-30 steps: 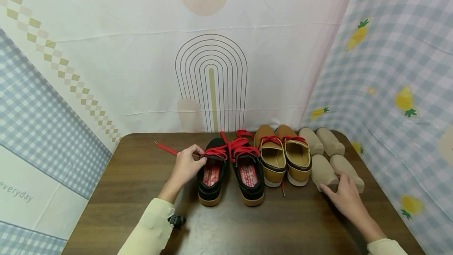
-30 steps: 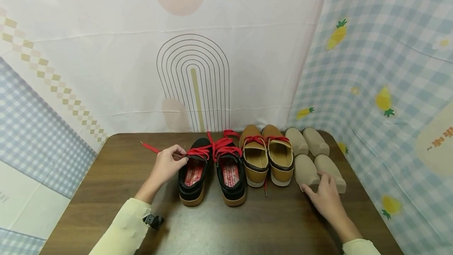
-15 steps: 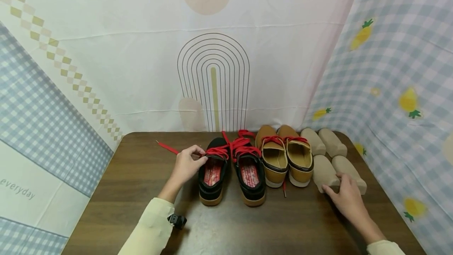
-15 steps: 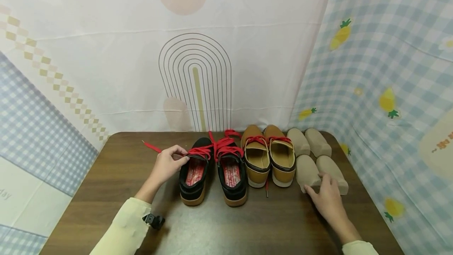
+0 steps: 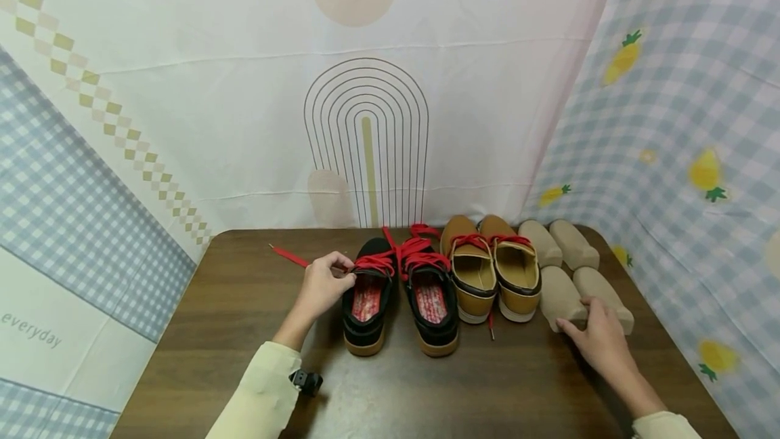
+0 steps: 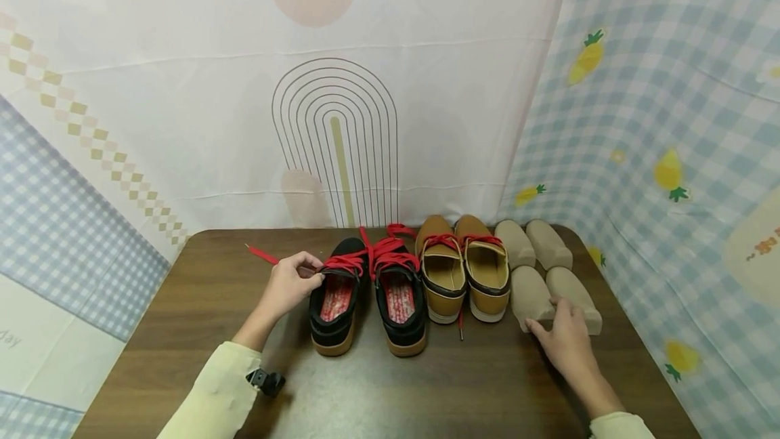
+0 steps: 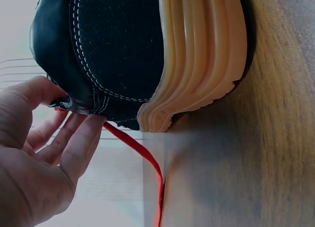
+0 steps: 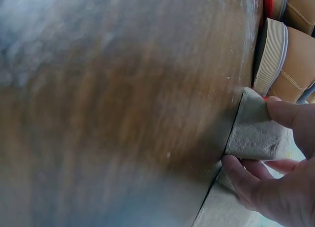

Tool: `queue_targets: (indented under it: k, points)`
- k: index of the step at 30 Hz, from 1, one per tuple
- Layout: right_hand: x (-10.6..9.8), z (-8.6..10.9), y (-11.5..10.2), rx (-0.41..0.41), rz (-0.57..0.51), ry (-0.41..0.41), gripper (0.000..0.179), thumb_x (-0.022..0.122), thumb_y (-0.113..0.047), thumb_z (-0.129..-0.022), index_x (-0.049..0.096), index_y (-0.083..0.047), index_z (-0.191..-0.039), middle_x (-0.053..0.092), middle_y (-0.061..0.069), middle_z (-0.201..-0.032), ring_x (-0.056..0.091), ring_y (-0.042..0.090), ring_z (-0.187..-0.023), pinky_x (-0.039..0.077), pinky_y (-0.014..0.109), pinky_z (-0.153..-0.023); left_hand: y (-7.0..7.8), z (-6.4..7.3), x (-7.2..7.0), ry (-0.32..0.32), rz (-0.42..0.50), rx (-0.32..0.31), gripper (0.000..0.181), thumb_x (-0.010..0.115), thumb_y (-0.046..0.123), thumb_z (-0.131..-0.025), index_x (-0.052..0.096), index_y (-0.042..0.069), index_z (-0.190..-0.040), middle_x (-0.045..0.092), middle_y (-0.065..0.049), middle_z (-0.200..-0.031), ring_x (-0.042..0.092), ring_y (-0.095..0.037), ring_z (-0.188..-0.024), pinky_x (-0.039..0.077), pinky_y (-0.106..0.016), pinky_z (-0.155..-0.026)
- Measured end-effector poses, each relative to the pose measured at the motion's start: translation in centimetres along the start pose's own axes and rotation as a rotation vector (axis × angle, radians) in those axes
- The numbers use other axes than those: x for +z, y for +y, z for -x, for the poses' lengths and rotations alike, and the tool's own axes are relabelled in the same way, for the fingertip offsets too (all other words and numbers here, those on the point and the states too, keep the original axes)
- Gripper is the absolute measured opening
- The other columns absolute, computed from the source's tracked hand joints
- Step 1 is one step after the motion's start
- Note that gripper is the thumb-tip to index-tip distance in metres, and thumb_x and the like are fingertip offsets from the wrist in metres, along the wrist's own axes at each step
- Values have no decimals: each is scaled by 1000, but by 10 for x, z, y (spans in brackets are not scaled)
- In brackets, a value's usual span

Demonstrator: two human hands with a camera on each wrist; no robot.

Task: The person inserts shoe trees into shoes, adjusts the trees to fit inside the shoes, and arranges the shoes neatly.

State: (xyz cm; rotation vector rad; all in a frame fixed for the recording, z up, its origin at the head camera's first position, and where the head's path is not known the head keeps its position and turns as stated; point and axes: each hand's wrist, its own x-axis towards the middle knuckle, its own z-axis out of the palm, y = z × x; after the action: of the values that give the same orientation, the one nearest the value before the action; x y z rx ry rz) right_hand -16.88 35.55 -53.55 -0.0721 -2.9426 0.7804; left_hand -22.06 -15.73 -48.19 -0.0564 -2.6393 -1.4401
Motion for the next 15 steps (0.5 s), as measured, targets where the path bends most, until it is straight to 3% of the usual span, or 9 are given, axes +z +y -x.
queue_targets:
  k: [6,15]
  points:
    - [-2,-2,0,-4,4,-24,71,77,-25,-94,40,20,-136,45,47,-130,45,63,-116,43,69,-90,-2,0,-1,-3,-8,-13,14,74,3,-80,72,9,-92,75,-8,-88,73,-21,-82,58,-31,-70]
    - [-5,-1,0,-10,16,0,71,80,-23,-91,44,20,-134,48,45,-127,49,60,-113,44,67,-88,-5,0,1,20,48,12,9,79,5,-85,75,7,-92,76,-8,-84,73,-20,-79,54,-22,-63]
